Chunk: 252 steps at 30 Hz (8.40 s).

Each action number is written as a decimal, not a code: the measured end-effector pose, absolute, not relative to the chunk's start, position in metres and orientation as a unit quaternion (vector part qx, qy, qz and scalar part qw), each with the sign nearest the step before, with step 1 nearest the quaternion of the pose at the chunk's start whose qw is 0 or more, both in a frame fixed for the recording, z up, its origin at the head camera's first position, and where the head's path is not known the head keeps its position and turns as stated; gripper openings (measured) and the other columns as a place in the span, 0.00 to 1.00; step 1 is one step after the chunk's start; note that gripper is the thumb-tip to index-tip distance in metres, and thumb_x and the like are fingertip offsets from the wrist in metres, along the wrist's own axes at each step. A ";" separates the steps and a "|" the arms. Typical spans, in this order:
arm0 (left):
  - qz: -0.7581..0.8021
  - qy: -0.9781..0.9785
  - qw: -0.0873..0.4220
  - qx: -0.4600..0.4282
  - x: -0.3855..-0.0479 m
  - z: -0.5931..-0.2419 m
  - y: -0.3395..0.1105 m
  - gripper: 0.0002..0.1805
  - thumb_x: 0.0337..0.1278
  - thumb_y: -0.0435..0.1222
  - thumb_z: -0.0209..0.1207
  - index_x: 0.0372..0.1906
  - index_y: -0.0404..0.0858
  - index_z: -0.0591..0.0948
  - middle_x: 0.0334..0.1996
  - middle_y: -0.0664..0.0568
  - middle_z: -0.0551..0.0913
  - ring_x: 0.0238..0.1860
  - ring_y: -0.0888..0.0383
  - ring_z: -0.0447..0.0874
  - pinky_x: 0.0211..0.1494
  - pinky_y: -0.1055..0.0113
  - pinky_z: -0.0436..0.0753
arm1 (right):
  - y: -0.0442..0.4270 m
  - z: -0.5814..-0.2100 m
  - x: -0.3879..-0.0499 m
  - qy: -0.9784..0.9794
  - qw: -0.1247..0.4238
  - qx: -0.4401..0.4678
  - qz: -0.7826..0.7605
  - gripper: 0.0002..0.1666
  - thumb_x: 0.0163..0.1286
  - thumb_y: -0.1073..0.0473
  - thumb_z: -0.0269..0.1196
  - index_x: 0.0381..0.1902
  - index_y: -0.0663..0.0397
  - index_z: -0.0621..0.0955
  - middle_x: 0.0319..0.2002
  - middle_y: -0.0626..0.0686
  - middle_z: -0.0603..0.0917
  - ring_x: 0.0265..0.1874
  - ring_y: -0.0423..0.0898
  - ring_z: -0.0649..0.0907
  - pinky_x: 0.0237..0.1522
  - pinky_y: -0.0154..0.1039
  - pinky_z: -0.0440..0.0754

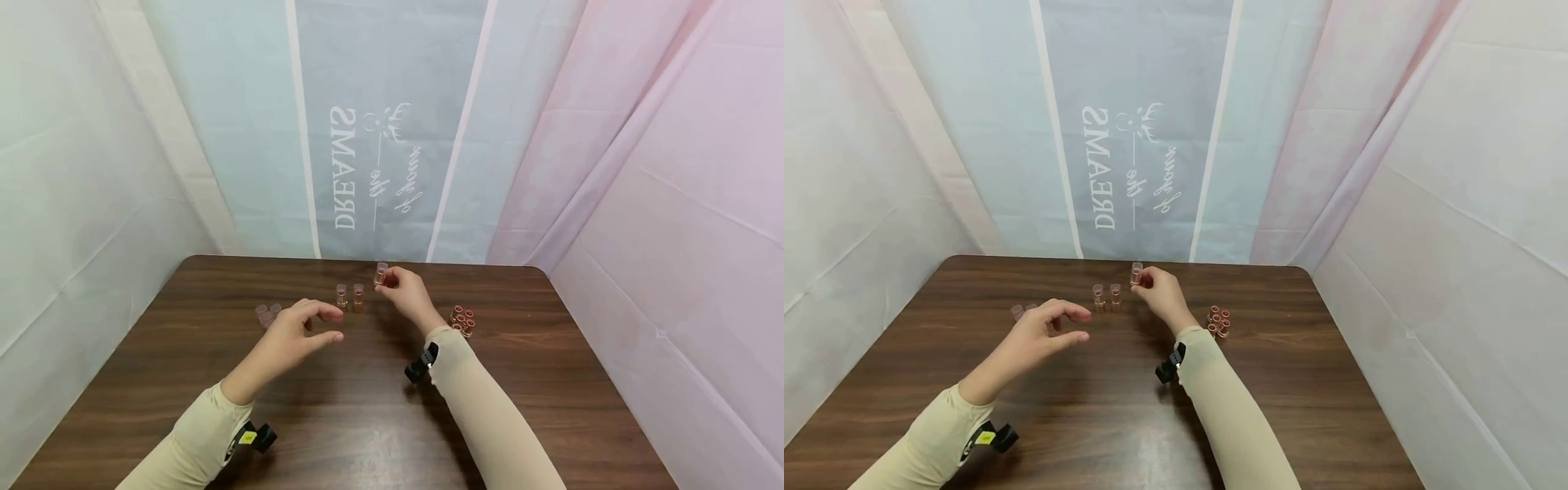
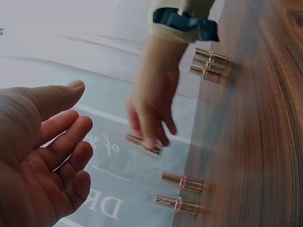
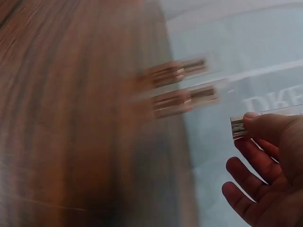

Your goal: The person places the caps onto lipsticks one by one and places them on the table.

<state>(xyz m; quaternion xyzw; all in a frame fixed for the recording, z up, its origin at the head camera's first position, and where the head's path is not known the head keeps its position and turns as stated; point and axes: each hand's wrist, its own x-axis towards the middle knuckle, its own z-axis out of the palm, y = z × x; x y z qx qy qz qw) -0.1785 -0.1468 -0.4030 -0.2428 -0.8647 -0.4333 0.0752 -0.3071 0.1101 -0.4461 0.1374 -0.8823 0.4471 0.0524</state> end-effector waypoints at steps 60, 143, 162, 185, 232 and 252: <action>-0.408 -0.873 0.055 -0.261 -0.184 -0.407 -0.150 0.15 0.59 0.47 0.72 0.51 0.53 0.85 0.48 0.61 0.85 0.48 0.60 0.77 0.48 0.59 0.78 | 0.144 -0.413 -0.203 -0.889 0.126 0.213 0.385 0.24 0.63 0.56 0.76 0.56 0.49 0.84 0.52 0.46 0.87 0.55 0.46 0.82 0.56 0.49 0.81; -0.409 -0.884 0.086 -0.208 -0.204 -0.422 -0.179 0.13 0.64 0.42 0.69 0.50 0.46 0.83 0.44 0.54 0.84 0.40 0.50 0.79 0.35 0.66 0.74 | 0.190 -0.382 -0.202 -0.901 0.128 0.203 0.362 0.22 0.65 0.53 0.75 0.56 0.47 0.84 0.53 0.45 0.85 0.57 0.46 0.81 0.57 0.49 0.80; -0.407 -0.883 0.066 -0.224 -0.202 -0.436 -0.168 0.13 0.62 0.42 0.71 0.50 0.49 0.83 0.44 0.56 0.83 0.39 0.48 0.77 0.37 0.67 0.72 | 0.244 -0.394 -0.211 -0.899 0.125 0.127 0.400 0.24 0.66 0.55 0.74 0.59 0.51 0.83 0.56 0.52 0.85 0.56 0.54 0.82 0.59 0.54 0.79; -0.396 -0.884 0.066 -0.238 -0.200 -0.428 -0.165 0.12 0.63 0.43 0.70 0.49 0.50 0.83 0.43 0.56 0.83 0.40 0.58 0.75 0.39 0.66 0.72 | 0.273 -0.472 -0.220 -0.957 0.019 -0.055 0.284 0.21 0.56 0.48 0.79 0.40 0.54 0.87 0.33 0.48 0.87 0.33 0.45 0.82 0.38 0.44 0.78; -0.420 -0.867 0.079 -0.258 -0.195 -0.427 -0.156 0.14 0.58 0.40 0.73 0.49 0.51 0.86 0.43 0.61 0.84 0.43 0.54 0.79 0.40 0.63 0.76 | 0.135 -0.409 -0.198 -0.866 0.143 0.224 0.423 0.12 0.60 0.54 0.78 0.38 0.42 0.86 0.38 0.40 0.85 0.42 0.42 0.84 0.49 0.41 0.81; -0.421 -0.861 0.100 -0.267 -0.192 -0.415 -0.144 0.14 0.58 0.41 0.73 0.49 0.51 0.86 0.42 0.59 0.84 0.41 0.57 0.79 0.41 0.64 0.76 | 0.117 -0.434 -0.198 -0.875 0.102 0.233 0.413 0.10 0.61 0.53 0.77 0.37 0.39 0.86 0.39 0.38 0.85 0.44 0.38 0.82 0.52 0.49 0.81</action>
